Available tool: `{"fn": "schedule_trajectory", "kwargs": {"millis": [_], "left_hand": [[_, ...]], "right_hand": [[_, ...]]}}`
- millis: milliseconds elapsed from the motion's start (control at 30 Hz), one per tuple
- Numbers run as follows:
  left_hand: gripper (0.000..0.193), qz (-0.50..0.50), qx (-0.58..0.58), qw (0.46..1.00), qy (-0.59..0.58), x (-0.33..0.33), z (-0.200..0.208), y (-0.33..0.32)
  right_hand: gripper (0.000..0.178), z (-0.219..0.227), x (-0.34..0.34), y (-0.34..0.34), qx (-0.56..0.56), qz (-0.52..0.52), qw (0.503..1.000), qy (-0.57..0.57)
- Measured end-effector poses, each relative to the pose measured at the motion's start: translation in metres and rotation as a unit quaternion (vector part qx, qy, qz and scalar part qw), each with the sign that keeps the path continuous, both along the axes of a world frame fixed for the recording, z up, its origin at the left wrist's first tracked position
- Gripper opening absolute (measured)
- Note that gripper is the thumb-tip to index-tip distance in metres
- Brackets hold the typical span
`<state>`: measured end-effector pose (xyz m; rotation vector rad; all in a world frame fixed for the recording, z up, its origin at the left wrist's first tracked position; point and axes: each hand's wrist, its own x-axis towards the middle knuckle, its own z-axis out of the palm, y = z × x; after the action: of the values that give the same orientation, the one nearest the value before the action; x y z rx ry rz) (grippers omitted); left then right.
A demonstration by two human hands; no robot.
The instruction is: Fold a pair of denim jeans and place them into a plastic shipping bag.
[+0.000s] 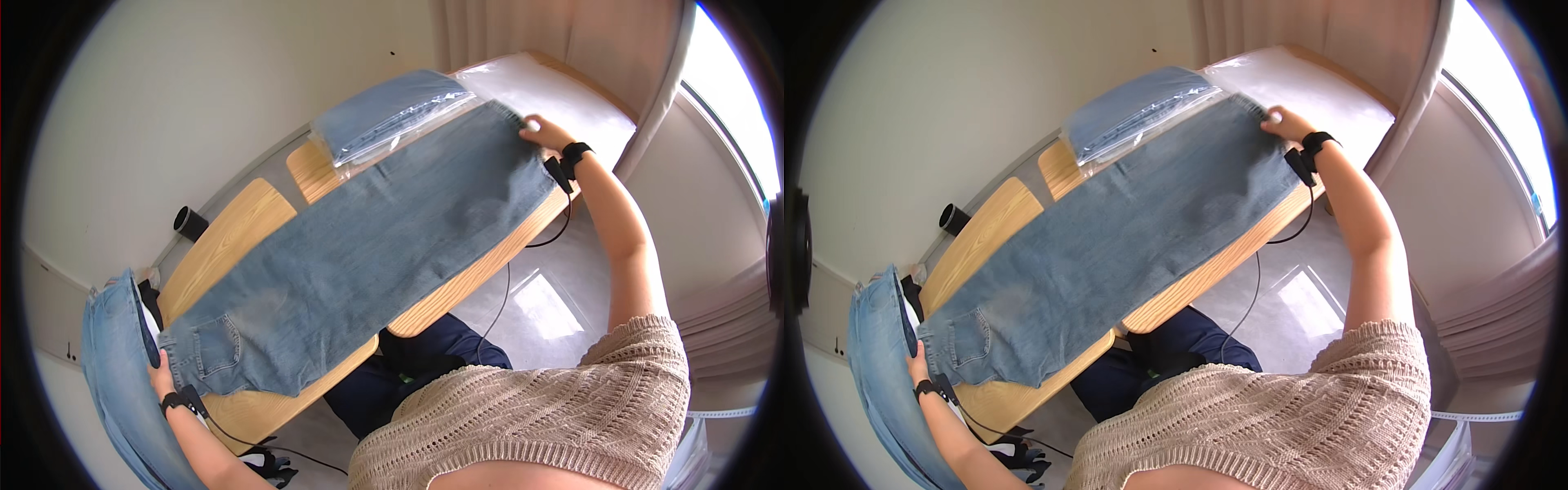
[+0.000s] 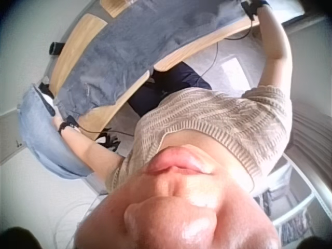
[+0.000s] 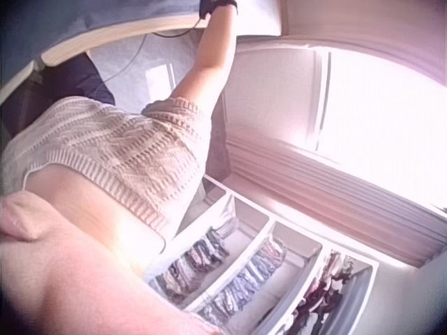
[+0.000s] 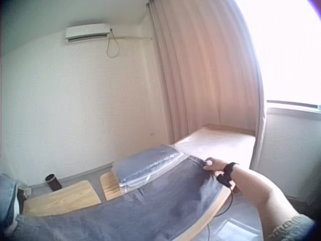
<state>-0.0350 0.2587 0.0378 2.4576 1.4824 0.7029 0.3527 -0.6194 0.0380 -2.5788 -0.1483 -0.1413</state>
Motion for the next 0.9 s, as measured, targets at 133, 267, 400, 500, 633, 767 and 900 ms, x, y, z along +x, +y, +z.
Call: {"fn": "schedule_trajectory", "kwargs": {"millis": [133, 267, 400, 500, 633, 767, 900], "left_hand": [[0.048, -0.302, -0.142, 0.939, -0.085, 0.015, 0.000, -0.084], [0.040, -0.430, -0.145, 0.891, 0.000, -0.012, 0.009, -0.249], [0.061, -0.453, -0.158, 0.877, 0.038, -0.026, -0.024, -0.327], [0.067, -0.447, -0.036, 0.884, 0.129, -0.024, -0.044, -0.350], [0.051, -0.455, 0.011, 0.883, 0.115, -0.014, -0.053, -0.340], [0.044, -0.460, -0.014, 0.883, 0.086, -0.018, -0.046, -0.329], [0.052, -0.449, -0.026, 0.893, 0.036, -0.025, -0.051, -0.327]], "right_hand": [[0.060, -0.040, -0.020, -0.035, -0.047, -0.044, 0.990, 0.125], [0.043, -0.038, -0.068, -0.027, 0.063, -0.087, 0.979, 0.174], [0.041, -0.064, -0.073, -0.027, 0.041, -0.141, 0.988, 0.050], [0.036, -0.048, -0.087, 0.004, 0.170, -0.173, 0.968, 0.069], [0.032, -0.053, -0.075, -0.010, 0.345, -0.145, 0.927, -0.019], [0.025, -0.031, -0.053, -0.038, 0.450, -0.065, 0.890, -0.046], [0.020, -0.052, -0.039, -0.078, 0.457, -0.110, 0.882, 0.006]]}}
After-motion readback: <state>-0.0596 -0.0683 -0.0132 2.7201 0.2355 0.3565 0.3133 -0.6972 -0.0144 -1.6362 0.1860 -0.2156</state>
